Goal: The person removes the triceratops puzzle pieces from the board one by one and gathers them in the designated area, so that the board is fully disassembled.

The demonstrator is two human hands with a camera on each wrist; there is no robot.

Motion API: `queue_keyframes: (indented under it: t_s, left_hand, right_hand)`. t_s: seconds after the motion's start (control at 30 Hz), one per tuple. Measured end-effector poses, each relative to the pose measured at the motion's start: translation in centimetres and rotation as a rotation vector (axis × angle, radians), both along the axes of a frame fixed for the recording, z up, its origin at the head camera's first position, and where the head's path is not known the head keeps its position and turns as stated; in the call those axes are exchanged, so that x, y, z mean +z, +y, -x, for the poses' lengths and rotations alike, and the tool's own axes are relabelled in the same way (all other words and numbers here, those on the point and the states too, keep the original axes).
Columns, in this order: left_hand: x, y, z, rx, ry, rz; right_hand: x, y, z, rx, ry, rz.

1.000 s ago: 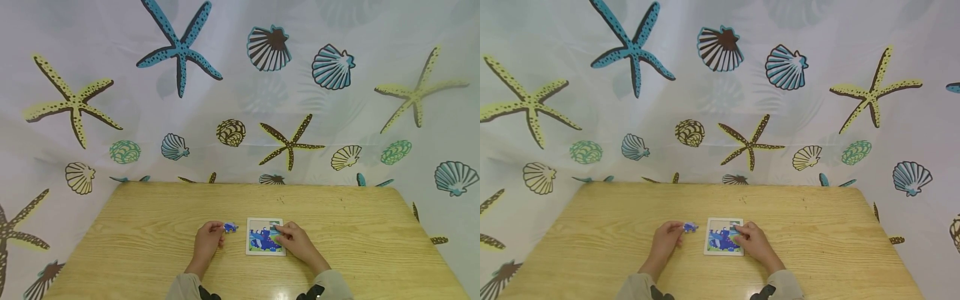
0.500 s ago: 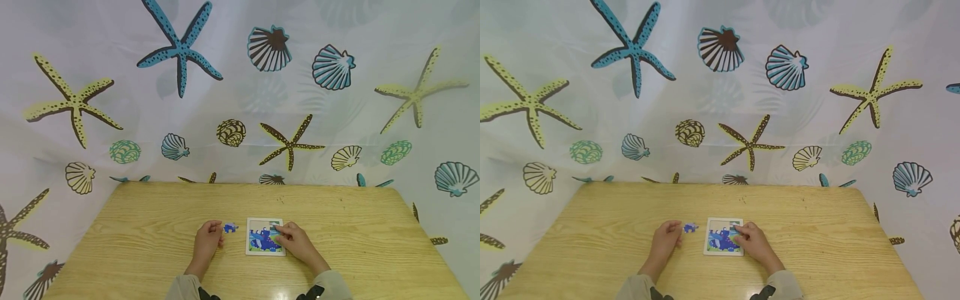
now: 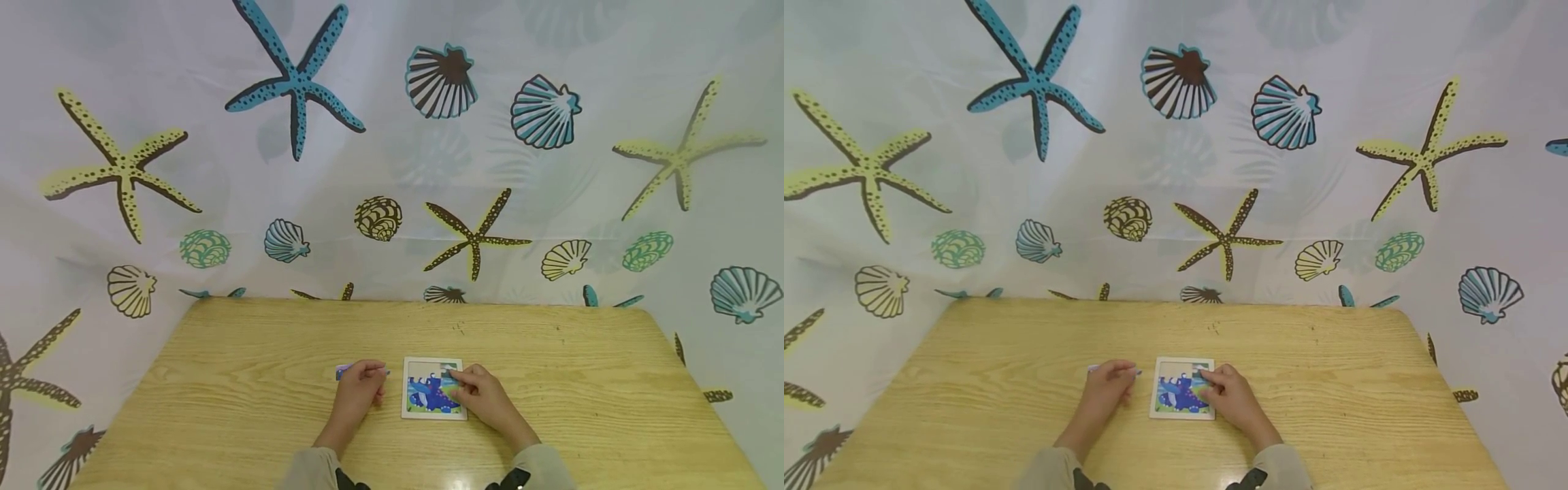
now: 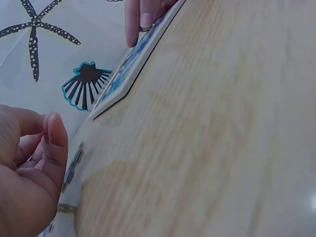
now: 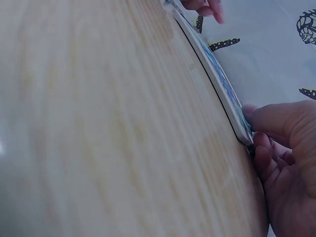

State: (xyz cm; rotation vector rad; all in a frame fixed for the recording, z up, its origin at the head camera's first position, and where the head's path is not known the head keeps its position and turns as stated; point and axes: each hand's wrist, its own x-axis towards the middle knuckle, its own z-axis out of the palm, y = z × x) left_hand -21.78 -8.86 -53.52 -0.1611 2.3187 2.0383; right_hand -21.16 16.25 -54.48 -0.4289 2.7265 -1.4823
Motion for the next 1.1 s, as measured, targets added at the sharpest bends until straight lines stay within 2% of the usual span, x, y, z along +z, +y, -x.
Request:
queue_keyframes:
  t_s: [0.3, 0.47, 0.63, 0.87, 1.1]
  left_hand:
    - [0.5, 3.7, 1.0, -0.256, -0.032, -0.084]
    - [0.6, 5.6, 1.7, -0.340, -0.042, -0.067]
    - [0.4, 7.1, 1.9, -0.337, -0.047, 0.049]
    - [0.3, 8.3, 1.9, -0.235, -0.001, 0.247]
    - [0.3, 9.1, 1.6, -0.172, -0.015, 0.350]
  right_hand:
    - [0.1, 0.2, 0.1, 0.006, -0.006, -0.007]
    - [0.0, 0.2, 0.2, 0.011, 0.001, -0.035]
    - [0.0, 0.3, 0.2, 0.019, -0.010, -0.038]
    - [0.4, 0.3, 0.3, 0.030, -0.010, -0.039]
    - [0.3, 0.5, 0.2, 0.052, -0.018, -0.036]
